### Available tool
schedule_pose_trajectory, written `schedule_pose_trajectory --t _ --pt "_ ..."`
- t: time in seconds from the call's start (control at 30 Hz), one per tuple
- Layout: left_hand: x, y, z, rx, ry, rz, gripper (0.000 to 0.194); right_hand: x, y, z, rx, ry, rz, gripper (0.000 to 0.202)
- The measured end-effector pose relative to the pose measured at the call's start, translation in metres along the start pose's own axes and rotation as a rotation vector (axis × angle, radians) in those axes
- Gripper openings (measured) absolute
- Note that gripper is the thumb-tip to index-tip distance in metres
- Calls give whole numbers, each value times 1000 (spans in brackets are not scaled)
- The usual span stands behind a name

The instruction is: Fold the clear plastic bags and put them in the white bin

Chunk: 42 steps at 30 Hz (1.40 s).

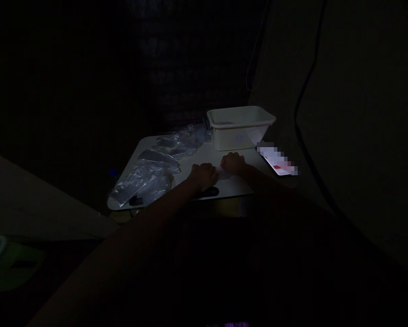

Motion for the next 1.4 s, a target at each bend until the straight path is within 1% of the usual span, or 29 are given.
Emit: schedule_pose_trajectory --t 0.17,0.23,0.3,0.4,0.47,0.5,0.6,0.67,0.7,0.8,0.87,0.97,1.07,1.17,1.27,1.33,1.4 --pt "-3 -4 3 13 19 -57 39 2 -5 -3 72 16 -31 31" --pt "-5 -9 7 57 25 -116 36 4 -6 -4 96 23 -15 29" --pt "-6 -17 12 139 44 -219 33 6 -7 -5 119 44 18 27" --pt "-5 -32 17 303 132 -488 33 11 -8 -5 142 73 141 24" --pt "-3 -41 15 410 191 -741 30 15 -7 -5 152 92 290 22" --pt "-3 -43 14 443 202 -879 26 18 -7 -5 160 106 378 21" --pt "-3 -44 7 464 156 -1235 7 26 -4 -6 159 130 649 17" --pt "-4 -44 4 481 134 -1370 13 30 -1 -7 121 123 829 14" --pt "-4 -44 3 499 142 -1408 16 31 1 -7 90 123 922 14" --pt "-5 -47 5 519 195 -1467 18 31 5 -9 -19 122 1197 18" --pt "-5 -48 8 512 224 -1493 15 28 5 -11 -53 69 1326 21" --pt "-2 -50 9 512 274 -1519 12 23 3 -14 -61 -18 1409 22" --pt "3 -51 9 520 330 -1522 9 23 5 -17 -127 -36 1525 22" --pt "8 -50 10 513 356 -1521 8 25 3 -20 -178 -68 1635 22" --pt "11 -48 10 516 375 -1506 9 25 2 -21 -168 -74 1633 23" --pt "15 -48 10 515 401 -1484 10 26 4 -20 -145 -12 1576 23" --pt "22 -49 10 485 419 -1435 11 32 8 -19 -102 87 1472 24"
Point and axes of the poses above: each hand's wrist, its own z-axis towards the middle knuckle, its own x-axis out of the back of the hand, y = z × x, the point moved 5 cm from there along z, towards the middle knuckle, and after that the axes turned 3 degrees about y, right-handed, at the moved point
